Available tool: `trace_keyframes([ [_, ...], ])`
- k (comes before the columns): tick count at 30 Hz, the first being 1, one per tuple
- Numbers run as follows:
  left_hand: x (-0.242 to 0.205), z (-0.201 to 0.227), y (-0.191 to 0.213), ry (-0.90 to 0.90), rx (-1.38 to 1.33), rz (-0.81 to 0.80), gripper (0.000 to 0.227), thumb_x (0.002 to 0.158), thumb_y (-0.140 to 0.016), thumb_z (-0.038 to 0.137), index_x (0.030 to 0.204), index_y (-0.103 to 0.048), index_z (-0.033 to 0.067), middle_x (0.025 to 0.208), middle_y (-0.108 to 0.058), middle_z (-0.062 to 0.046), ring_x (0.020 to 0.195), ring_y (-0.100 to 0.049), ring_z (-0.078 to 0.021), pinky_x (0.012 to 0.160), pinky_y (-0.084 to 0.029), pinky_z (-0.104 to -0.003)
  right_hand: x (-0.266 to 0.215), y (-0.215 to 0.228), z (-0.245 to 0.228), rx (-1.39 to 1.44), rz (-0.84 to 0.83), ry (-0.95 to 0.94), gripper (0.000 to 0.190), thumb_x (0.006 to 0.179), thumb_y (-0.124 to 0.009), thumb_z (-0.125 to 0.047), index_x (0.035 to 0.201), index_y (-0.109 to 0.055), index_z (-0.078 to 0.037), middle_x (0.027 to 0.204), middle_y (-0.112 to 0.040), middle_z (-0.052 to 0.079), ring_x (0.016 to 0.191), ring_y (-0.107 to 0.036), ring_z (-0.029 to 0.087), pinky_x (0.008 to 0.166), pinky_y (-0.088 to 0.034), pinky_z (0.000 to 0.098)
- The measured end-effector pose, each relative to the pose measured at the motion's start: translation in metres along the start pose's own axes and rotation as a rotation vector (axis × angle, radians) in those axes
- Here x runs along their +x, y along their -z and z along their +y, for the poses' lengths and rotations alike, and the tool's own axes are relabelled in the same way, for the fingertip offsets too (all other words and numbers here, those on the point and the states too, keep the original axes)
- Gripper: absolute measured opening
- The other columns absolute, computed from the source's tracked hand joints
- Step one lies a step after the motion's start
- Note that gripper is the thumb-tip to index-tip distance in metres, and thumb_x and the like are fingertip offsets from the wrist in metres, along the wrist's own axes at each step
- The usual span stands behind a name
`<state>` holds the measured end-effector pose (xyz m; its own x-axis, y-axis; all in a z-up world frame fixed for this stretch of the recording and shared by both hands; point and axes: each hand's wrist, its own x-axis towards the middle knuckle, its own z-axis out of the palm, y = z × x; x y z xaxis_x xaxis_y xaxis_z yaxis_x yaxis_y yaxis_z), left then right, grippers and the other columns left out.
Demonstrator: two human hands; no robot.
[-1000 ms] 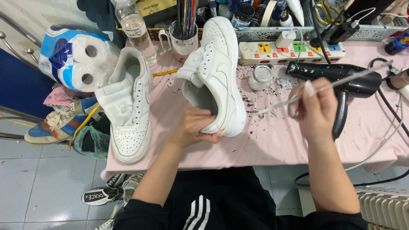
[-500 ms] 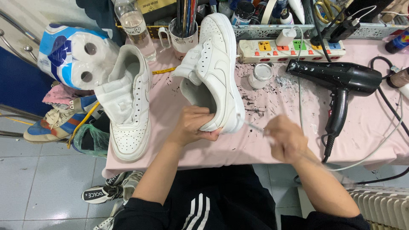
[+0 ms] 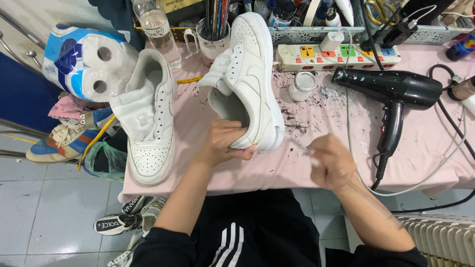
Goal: The person paints a white sneaker with a small brush, applying white paint to the heel and side panels. They repeatedly dip the brush into a paint container and use a hairdryer to dry the paint between applications. The process is repeated multiple times on the same shoe.
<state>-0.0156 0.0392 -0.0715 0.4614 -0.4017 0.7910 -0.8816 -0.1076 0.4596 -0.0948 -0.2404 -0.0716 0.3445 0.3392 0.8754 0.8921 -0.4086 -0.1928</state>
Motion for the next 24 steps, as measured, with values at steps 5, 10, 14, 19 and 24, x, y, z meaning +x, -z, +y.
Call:
trace_keyframes([
  [5,-0.003,-0.006,-0.002,-0.005,-0.020,0.020,0.018,0.070,-0.082,0.011,0.084,-0.072,0.0052,0.059,-0.043,-0.002,0.050,-0.044,-0.0181,0.047,-0.034,-0.034,-0.009,-0.009,-0.022,0.098,-0.168,0.140,0.019,0.096,-0.060,0.001,0.110,-0.047,0.001,0.085,-0.062,0.014,0.070,-0.064,0.028,0.057,-0.056,0.0355],
  [10,-0.008,-0.006,-0.002,-0.046,-0.040,0.022,0.020,0.071,-0.084,0.015,0.084,-0.073,0.0051,0.059,-0.043,-0.002,0.050,-0.045,-0.0169,0.047,-0.033,-0.034,0.003,-0.006,-0.014,0.240,0.016,-0.071,0.012,0.103,-0.043,0.004,0.114,-0.042,-0.001,0.084,-0.062,0.011,0.069,-0.062,0.021,0.055,-0.052,0.0311],
  [14,-0.009,-0.003,-0.001,-0.100,-0.006,0.024,0.021,0.069,-0.083,0.016,0.080,-0.070,0.0045,0.059,-0.044,-0.003,0.049,-0.045,-0.0195,0.046,-0.034,-0.035,0.022,0.005,-0.003,0.198,0.154,-0.187,0.005,0.105,-0.043,0.002,0.110,-0.044,0.000,0.082,-0.056,0.008,0.066,-0.058,0.016,0.050,-0.048,0.0251],
  [19,-0.007,0.000,-0.002,-0.170,-0.010,0.010,0.024,0.070,-0.084,0.017,0.083,-0.070,0.0035,0.062,-0.049,-0.003,0.053,-0.051,-0.0201,0.051,-0.041,-0.034,0.042,0.009,0.007,0.112,0.077,-0.239,0.004,0.107,-0.046,0.004,0.107,-0.045,0.000,0.083,-0.059,0.012,0.068,-0.056,0.020,0.053,-0.046,0.0308],
  [24,-0.006,0.002,0.000,-0.205,-0.024,0.008,0.025,0.072,-0.086,0.016,0.086,-0.071,0.0024,0.064,-0.053,-0.003,0.055,-0.054,-0.0197,0.052,-0.044,-0.033,0.041,0.007,0.006,0.010,0.020,-0.122,0.003,0.102,-0.050,0.003,0.103,-0.053,0.003,0.083,-0.062,0.018,0.071,-0.061,0.027,0.060,-0.049,0.0380],
])
